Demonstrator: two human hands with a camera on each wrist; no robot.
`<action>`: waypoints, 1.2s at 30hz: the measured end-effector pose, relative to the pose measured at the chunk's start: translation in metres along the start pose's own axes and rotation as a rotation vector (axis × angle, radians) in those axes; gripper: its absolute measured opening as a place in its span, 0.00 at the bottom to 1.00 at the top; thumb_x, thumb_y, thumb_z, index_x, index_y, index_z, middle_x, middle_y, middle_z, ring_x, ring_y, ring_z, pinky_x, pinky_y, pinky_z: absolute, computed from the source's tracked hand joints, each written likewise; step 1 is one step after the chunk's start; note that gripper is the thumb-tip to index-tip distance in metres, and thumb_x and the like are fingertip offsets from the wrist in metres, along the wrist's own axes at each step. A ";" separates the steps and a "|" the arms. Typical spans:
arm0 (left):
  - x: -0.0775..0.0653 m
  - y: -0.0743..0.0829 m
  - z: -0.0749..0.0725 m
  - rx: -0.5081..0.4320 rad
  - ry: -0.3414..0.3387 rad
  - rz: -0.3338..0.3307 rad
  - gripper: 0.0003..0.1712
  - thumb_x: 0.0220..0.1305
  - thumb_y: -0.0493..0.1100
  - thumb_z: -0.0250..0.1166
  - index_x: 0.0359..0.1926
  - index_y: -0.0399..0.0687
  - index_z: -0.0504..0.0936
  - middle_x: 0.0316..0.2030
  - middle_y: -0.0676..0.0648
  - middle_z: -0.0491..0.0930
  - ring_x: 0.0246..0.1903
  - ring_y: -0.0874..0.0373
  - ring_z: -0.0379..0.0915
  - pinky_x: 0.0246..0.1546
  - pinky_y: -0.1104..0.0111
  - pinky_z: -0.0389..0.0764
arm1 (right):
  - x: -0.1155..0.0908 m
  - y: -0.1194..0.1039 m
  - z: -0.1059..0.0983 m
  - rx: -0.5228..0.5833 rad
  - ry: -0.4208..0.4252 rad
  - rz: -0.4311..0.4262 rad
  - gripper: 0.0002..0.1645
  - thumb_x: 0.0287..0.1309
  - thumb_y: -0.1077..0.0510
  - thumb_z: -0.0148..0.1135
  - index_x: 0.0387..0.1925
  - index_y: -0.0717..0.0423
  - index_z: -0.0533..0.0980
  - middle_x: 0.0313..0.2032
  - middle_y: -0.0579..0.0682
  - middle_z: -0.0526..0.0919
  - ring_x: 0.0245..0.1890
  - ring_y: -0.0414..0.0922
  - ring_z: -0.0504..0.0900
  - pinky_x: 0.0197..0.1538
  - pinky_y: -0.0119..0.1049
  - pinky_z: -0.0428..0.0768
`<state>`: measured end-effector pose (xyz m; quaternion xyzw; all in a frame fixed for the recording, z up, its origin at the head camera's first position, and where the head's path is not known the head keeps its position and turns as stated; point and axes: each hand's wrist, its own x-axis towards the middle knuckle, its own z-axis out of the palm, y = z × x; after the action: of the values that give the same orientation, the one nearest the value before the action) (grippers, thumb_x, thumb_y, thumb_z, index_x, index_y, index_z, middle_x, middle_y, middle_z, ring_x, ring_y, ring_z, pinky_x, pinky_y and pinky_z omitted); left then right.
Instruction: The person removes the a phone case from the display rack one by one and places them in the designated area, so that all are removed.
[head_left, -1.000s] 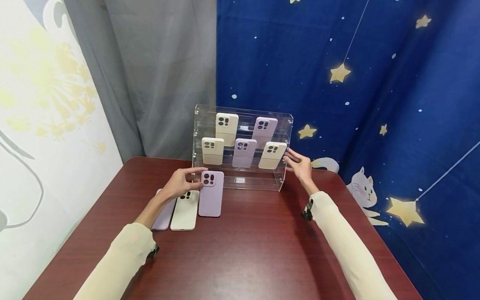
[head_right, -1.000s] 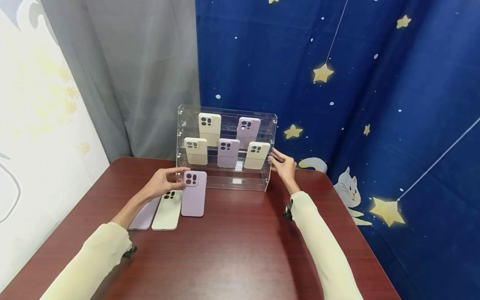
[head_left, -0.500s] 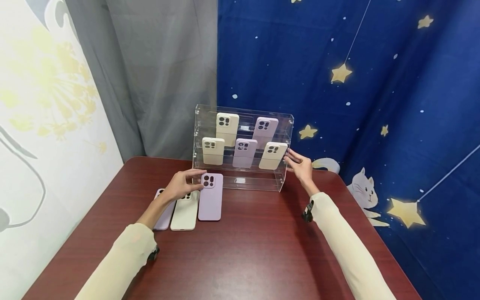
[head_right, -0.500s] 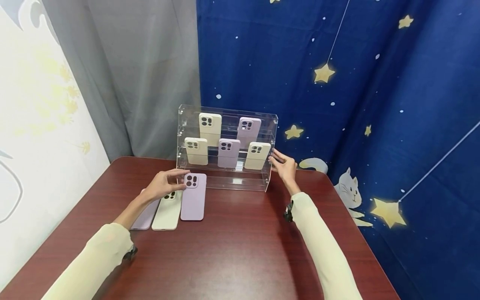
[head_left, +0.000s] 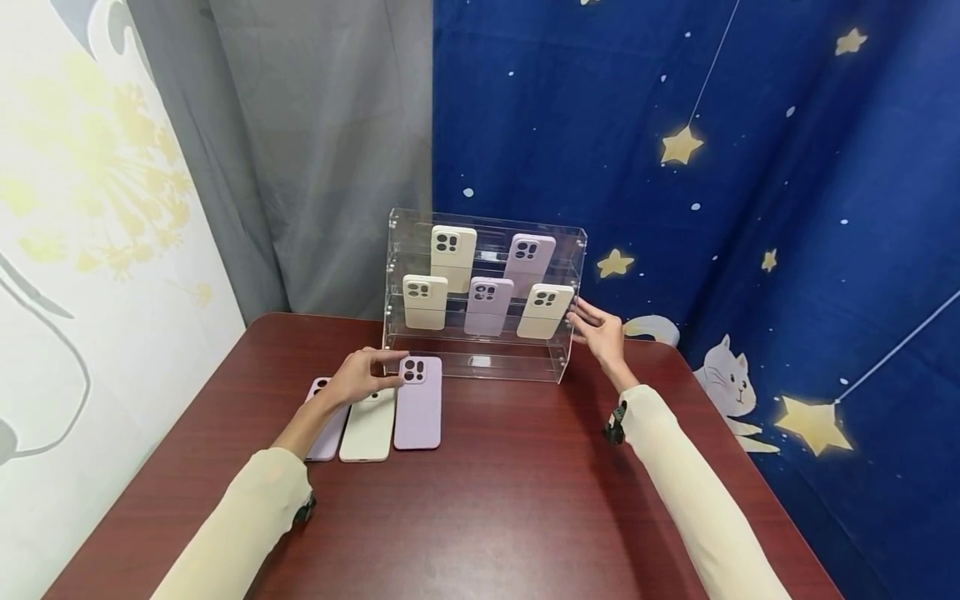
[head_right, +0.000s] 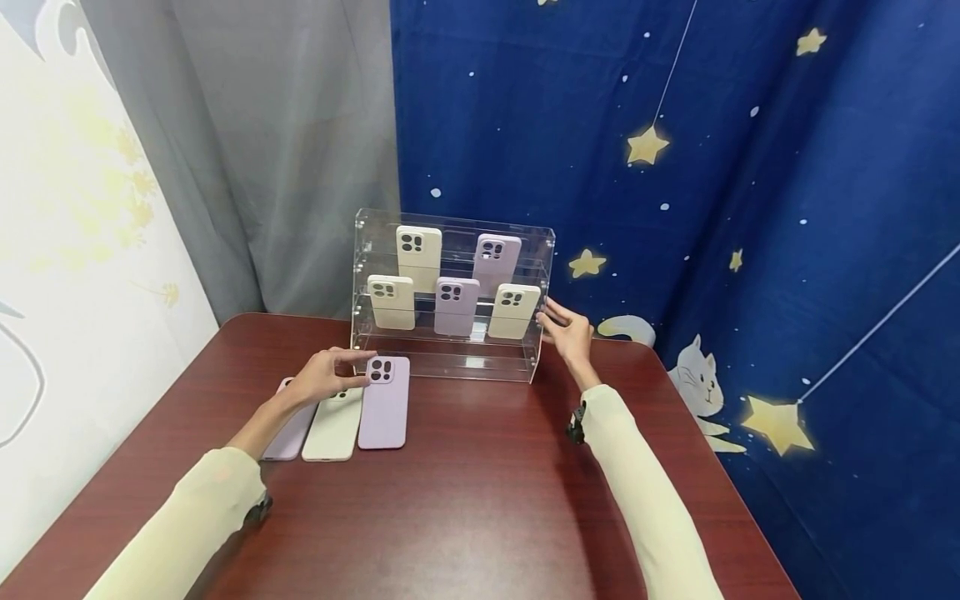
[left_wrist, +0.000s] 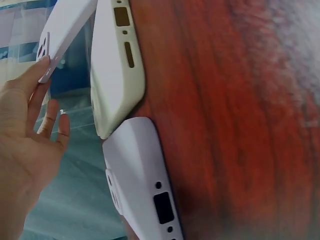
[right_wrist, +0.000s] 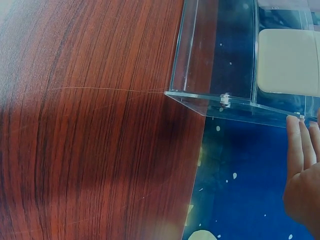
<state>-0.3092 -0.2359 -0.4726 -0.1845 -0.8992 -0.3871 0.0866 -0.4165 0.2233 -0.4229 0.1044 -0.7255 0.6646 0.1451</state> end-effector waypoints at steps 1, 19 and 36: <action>0.000 -0.001 0.000 0.003 -0.008 -0.004 0.31 0.59 0.39 0.78 0.64 0.43 0.83 0.48 0.37 0.85 0.46 0.38 0.72 0.43 0.59 0.72 | -0.002 -0.004 0.000 0.002 -0.007 0.005 0.27 0.64 0.66 0.71 0.64 0.60 0.79 0.57 0.65 0.83 0.43 0.42 0.91 0.48 0.56 0.84; -0.005 -0.015 0.007 -0.005 -0.145 0.037 0.33 0.63 0.40 0.76 0.68 0.36 0.78 0.61 0.34 0.81 0.60 0.37 0.78 0.58 0.43 0.81 | -0.009 -0.022 0.002 0.015 -0.022 0.036 0.27 0.64 0.70 0.69 0.64 0.64 0.78 0.57 0.68 0.80 0.51 0.59 0.86 0.41 0.40 0.89; -0.008 -0.018 0.010 -0.034 -0.167 0.003 0.36 0.62 0.36 0.75 0.70 0.35 0.75 0.56 0.40 0.85 0.68 0.37 0.70 0.68 0.40 0.70 | -0.010 -0.025 0.002 0.007 -0.024 0.035 0.27 0.64 0.70 0.68 0.65 0.67 0.77 0.57 0.66 0.81 0.51 0.56 0.87 0.48 0.55 0.83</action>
<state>-0.3096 -0.2421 -0.4937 -0.2189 -0.8963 -0.3856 0.0086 -0.3984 0.2181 -0.4036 0.1000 -0.7265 0.6683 0.1246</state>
